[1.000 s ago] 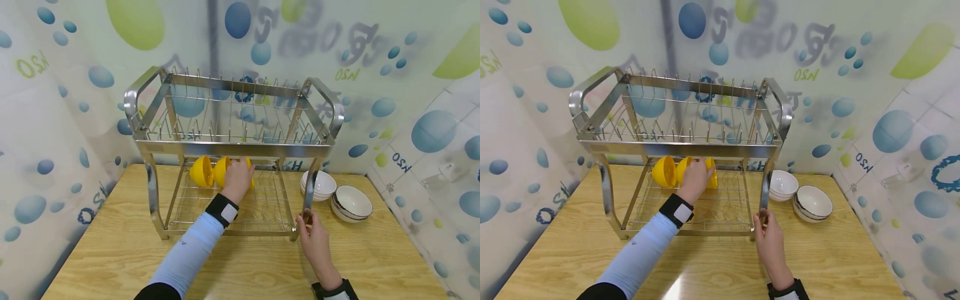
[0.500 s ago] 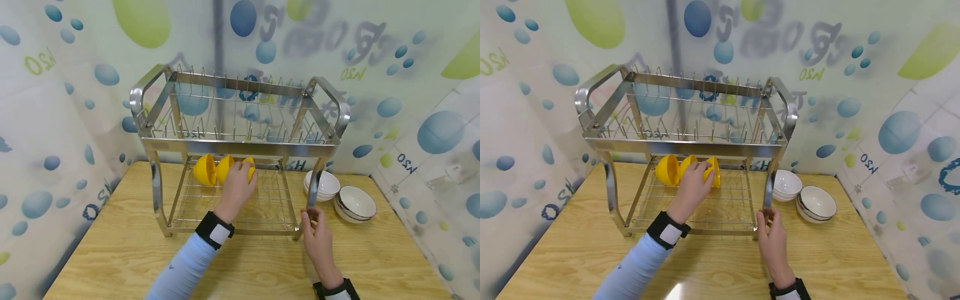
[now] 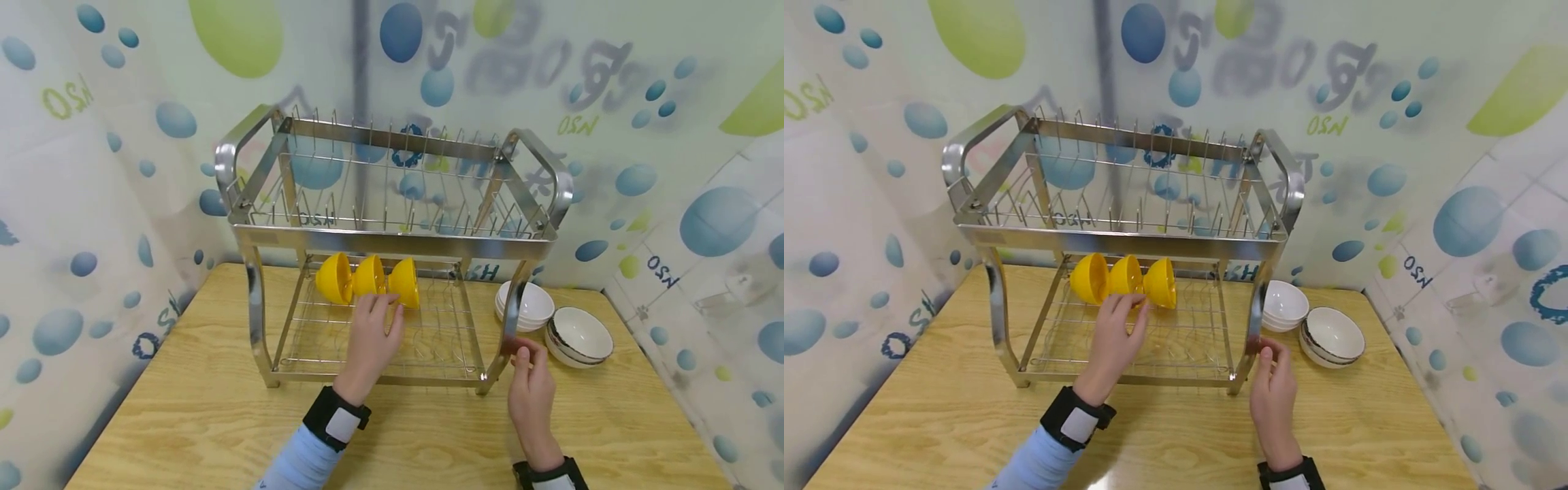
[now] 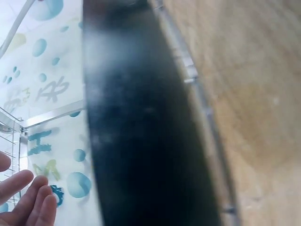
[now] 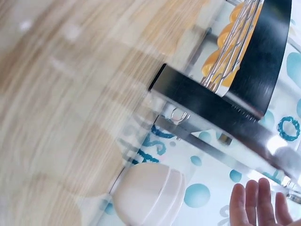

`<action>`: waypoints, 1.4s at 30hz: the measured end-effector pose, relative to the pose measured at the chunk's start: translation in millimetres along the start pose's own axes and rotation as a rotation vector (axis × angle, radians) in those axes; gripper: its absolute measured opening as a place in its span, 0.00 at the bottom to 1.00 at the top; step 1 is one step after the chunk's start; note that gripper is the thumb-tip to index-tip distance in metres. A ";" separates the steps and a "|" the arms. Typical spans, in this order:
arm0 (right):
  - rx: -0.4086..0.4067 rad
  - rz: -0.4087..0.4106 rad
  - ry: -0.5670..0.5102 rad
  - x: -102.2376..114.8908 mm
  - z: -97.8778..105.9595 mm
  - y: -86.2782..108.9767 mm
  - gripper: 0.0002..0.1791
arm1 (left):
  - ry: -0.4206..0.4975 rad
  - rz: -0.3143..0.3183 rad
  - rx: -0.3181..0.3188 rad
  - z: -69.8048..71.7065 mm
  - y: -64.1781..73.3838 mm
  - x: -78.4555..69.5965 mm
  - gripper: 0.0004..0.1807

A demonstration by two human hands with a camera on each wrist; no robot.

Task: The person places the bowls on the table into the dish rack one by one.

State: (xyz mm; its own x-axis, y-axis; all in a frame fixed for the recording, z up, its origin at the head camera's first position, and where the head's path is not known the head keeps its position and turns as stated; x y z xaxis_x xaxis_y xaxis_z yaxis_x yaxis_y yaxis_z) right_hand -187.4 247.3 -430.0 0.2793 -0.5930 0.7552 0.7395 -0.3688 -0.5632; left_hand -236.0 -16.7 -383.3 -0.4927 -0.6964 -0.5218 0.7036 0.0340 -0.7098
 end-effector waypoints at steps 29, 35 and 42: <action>-0.071 -0.140 0.150 -33.5 26.1 -16.7 0.19 | -0.009 0.057 -0.086 32.9 28.7 53.4 0.09; -0.109 -0.156 0.185 -41.1 33.1 -21.1 0.19 | -0.007 0.063 -0.106 39.2 29.7 64.3 0.09; -0.169 -0.202 0.207 -52.3 45.3 -25.8 0.19 | -0.040 0.062 -0.113 46.6 29.1 76.0 0.10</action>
State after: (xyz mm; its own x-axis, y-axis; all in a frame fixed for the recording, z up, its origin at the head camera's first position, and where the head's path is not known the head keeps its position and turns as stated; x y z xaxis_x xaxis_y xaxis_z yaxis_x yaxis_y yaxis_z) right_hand -193.4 320.2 -439.8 -0.0057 -0.6219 0.7831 0.6508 -0.5969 -0.4693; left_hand -229.1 -102.1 -421.5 -0.4275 -0.7188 -0.5483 0.6686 0.1568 -0.7269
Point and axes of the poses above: each hand's wrist, its own y-axis away from the middle knuckle, its own z-axis out of the back of the hand, x = y × z, the point moved 5 cm from there along -y, towards the middle knuckle, and after that the axes turned 2 degrees about -x, right-handed, at the moved point
